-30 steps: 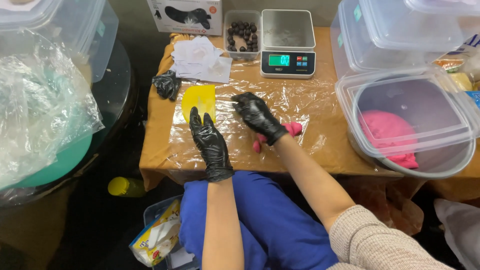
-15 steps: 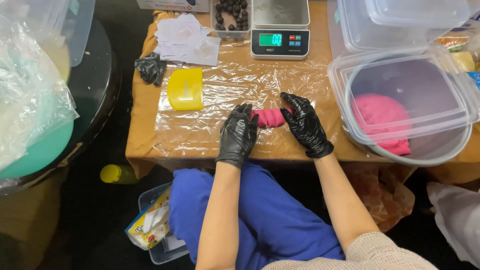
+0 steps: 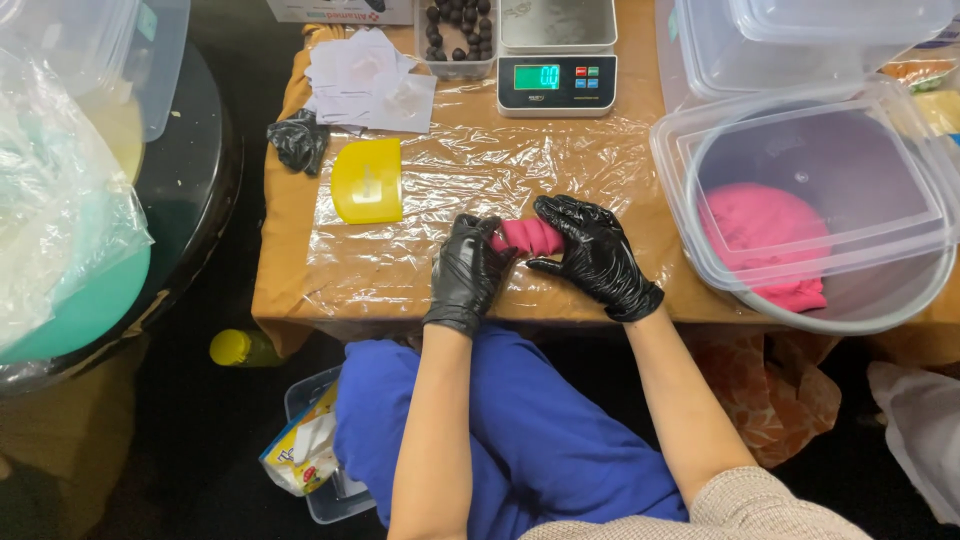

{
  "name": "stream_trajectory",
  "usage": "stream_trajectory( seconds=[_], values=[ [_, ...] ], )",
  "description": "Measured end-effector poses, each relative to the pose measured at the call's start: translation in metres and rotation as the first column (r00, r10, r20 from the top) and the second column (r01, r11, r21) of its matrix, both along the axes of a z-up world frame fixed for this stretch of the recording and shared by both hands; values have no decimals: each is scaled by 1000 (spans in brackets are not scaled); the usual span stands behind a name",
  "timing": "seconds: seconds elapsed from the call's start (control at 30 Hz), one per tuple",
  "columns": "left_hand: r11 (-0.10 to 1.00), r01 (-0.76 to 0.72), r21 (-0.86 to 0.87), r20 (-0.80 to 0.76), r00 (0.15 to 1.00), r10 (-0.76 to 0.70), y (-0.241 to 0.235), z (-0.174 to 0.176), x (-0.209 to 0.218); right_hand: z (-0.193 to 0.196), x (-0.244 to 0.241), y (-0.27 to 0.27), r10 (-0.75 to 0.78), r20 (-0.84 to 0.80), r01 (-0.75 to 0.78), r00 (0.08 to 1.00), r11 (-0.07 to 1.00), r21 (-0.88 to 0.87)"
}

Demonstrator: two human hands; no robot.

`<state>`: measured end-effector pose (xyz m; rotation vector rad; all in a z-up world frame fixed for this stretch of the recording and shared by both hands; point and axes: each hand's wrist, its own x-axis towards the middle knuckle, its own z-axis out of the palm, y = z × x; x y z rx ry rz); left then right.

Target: Organizing and portioning small pieces of pink dough into containers on a work table.

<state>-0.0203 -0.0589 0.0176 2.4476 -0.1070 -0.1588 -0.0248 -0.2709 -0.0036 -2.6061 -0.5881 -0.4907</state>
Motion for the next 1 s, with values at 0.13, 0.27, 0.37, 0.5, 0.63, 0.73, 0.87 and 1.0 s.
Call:
stream_trajectory(
  seconds=[0.13,0.27,0.37,0.5,0.63,0.73,0.87,1.0],
  values=[
    [996,-21,-92,-64,998,15,-2,16,-9,-1,0,-3,-10,-19,11,1000,1000,21],
    [993,-41,-111,-72,997,33,2,15,-6,-15,6,-7,-68,-103,80,992,990,118],
    [984,-98,-147,33,994,104,9,15,-4,-4,14,-8,-30,-231,77,973,977,201],
    [863,-348,-366,-178,936,302,16,50,-8,28,14,19,11,-267,31,964,988,150],
    [848,-487,-210,199,828,525,35,-5,16,32,23,37,-4,-386,-21,923,998,-61],
    [845,-512,-155,230,813,535,43,4,12,7,30,36,-27,-440,-21,898,994,-103],
    [884,-466,-41,249,852,461,45,-4,13,21,29,38,-29,-443,1,896,998,-64],
    [912,-396,104,171,911,376,47,-12,17,55,36,39,-30,-432,30,901,1000,-7]
  ],
)
